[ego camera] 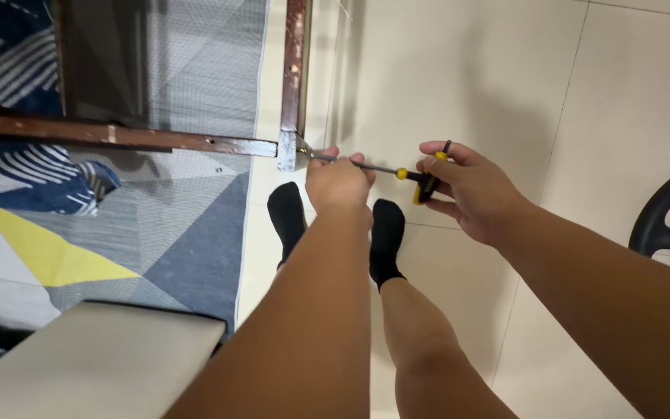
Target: The person kneels on the floor and uses a screwdriver to unscrew bolts from a wooden chair frame, removing the backrest slats and setting the hardware and detached parts on the bed. They then align a backrest piece against the frame and drive screws back in with the screwdriver.
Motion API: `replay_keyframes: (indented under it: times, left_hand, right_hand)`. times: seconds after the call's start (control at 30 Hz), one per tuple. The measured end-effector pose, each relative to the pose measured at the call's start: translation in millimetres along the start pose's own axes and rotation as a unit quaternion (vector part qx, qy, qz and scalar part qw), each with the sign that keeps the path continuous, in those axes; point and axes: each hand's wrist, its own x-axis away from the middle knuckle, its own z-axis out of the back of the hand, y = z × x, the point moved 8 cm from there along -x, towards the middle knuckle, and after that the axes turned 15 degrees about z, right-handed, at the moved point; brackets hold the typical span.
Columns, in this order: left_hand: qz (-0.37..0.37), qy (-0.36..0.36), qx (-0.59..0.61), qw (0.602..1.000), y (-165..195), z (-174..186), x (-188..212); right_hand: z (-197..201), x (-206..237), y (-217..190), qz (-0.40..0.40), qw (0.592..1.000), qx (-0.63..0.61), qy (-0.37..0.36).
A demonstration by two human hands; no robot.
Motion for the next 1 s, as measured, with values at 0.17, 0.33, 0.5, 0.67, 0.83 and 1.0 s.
replay_keyframes:
  times: [0.17, 0.33, 0.5, 0.67, 0.83, 1.0]
  left_hand:
    - [0.02, 0.023, 0.025, 0.999, -2.5, 1.6, -9.6]
    - [0.036, 0.029, 0.034, 0.998, -1.7, 3.3, -8.8]
    - [0.045, 0.034, 0.044, 0.997, -1.5, 4.4, -8.0]
    - [0.042, 0.01, 0.06, 0.997, -4.2, 5.5, -14.1]
    - [0.036, -0.024, 0.072, 0.996, -4.3, 4.4, -19.4]
    - [0.05, -0.047, 0.084, 0.994, -4.8, 3.1, -20.1]
  right_hand:
    - [1.0, -11.5, 1.0, 0.017, 1.0, 0.014, -0.019]
    - [-0.2, -13.9, 5.1, 0.008, 1.0, 0.016, -0.012]
    - [-0.5, -14.1, 5.2, 0.002, 1.0, 0.022, -0.004]
    - [1.3, -16.8, 3.6, 0.012, 0.999, 0.026, -0.015]
    - [0.7, -20.2, -1.1, 0.032, 0.999, 0.002, -0.031]
    - [6.8, -24.7, -11.8, 0.031, 0.996, 0.079, -0.027]
